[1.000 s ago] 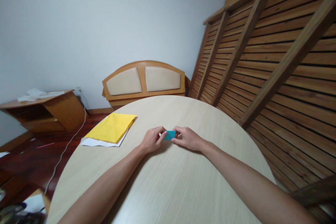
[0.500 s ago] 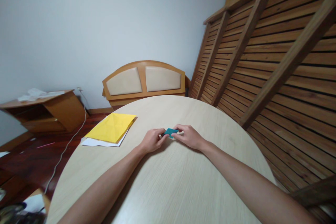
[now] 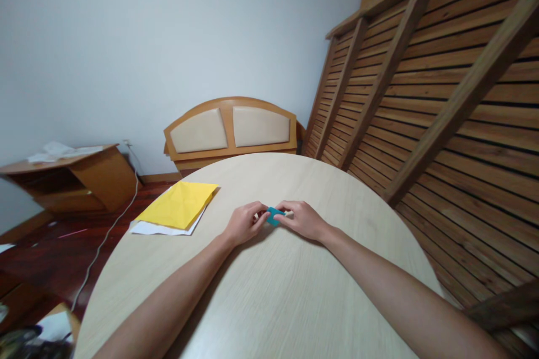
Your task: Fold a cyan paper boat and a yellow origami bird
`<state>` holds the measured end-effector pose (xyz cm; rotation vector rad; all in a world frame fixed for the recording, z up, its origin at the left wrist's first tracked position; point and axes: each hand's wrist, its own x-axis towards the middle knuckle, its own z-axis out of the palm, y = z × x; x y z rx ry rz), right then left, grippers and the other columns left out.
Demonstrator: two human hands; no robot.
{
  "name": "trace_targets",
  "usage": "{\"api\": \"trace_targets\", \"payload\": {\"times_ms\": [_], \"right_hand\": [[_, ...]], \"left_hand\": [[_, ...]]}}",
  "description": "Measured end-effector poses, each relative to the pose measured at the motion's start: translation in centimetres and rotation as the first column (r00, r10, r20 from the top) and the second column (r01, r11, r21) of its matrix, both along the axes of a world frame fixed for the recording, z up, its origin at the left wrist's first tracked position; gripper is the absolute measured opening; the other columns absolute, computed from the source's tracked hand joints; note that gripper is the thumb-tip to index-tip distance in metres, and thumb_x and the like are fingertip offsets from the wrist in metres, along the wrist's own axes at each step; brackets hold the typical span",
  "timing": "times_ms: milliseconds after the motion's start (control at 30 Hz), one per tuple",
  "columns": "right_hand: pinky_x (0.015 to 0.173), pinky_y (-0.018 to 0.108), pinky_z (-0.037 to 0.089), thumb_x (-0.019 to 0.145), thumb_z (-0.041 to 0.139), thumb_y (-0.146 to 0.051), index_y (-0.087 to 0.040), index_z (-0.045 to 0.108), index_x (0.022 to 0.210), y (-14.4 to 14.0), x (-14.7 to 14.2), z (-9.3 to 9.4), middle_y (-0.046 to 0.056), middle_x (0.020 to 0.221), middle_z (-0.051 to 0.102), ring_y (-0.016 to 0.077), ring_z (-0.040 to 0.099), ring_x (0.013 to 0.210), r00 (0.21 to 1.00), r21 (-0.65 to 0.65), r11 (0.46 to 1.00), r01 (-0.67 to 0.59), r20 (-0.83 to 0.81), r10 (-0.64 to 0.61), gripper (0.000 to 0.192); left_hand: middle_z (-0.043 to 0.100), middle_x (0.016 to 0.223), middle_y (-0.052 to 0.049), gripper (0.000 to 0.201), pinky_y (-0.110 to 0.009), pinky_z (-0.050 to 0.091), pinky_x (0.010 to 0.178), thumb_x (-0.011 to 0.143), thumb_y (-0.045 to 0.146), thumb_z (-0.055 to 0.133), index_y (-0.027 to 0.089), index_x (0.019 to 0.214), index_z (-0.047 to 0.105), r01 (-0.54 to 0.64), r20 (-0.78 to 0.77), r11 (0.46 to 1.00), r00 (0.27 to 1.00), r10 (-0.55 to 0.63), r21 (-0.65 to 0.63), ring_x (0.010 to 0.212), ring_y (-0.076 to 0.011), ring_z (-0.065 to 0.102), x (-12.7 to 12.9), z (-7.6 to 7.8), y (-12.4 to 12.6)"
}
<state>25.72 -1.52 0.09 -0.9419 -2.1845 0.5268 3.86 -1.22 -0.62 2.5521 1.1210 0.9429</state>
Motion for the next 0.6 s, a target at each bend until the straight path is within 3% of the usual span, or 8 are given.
{"api": "trace_targets", "payload": {"times_ms": [367, 600], "right_hand": [[0.08, 0.03, 0.048, 0.093, 0.058, -0.03, -0.022, 0.072, 0.096, 0.0, -0.1, 0.14, 0.003, 0.094, 0.074, 0.0178, 0.067, 0.087, 0.999, 0.045, 0.998, 0.037, -0.037, -0.036, 0.016], [0.081, 0.03, 0.047, 0.094, 0.057, -0.029, -0.022, 0.072, 0.094, -0.12, -0.23, 0.3, 0.003, 0.092, 0.074, 0.018, 0.066, 0.087, 0.998, 0.079, 0.996, 0.033, -0.052, -0.029, 0.016]], "left_hand": [[0.065, 0.088, -0.005, 0.034, -0.021, 0.048, 0.063, 0.101, 0.037, 0.042, 0.019, 0.094, 0.07, 0.024, -0.016, 0.999, 1.0, -0.023, 0.022, 0.066, -0.0111, 0.059, -0.13, 0.23, -0.02], [0.065, 0.084, -0.005, 0.024, -0.021, 0.048, 0.064, 0.099, 0.032, 0.047, 0.019, 0.097, 0.067, 0.027, 0.013, 0.997, 1.0, -0.028, 0.069, 0.068, -0.0117, 0.059, -0.1, 0.09, 0.03]]}}
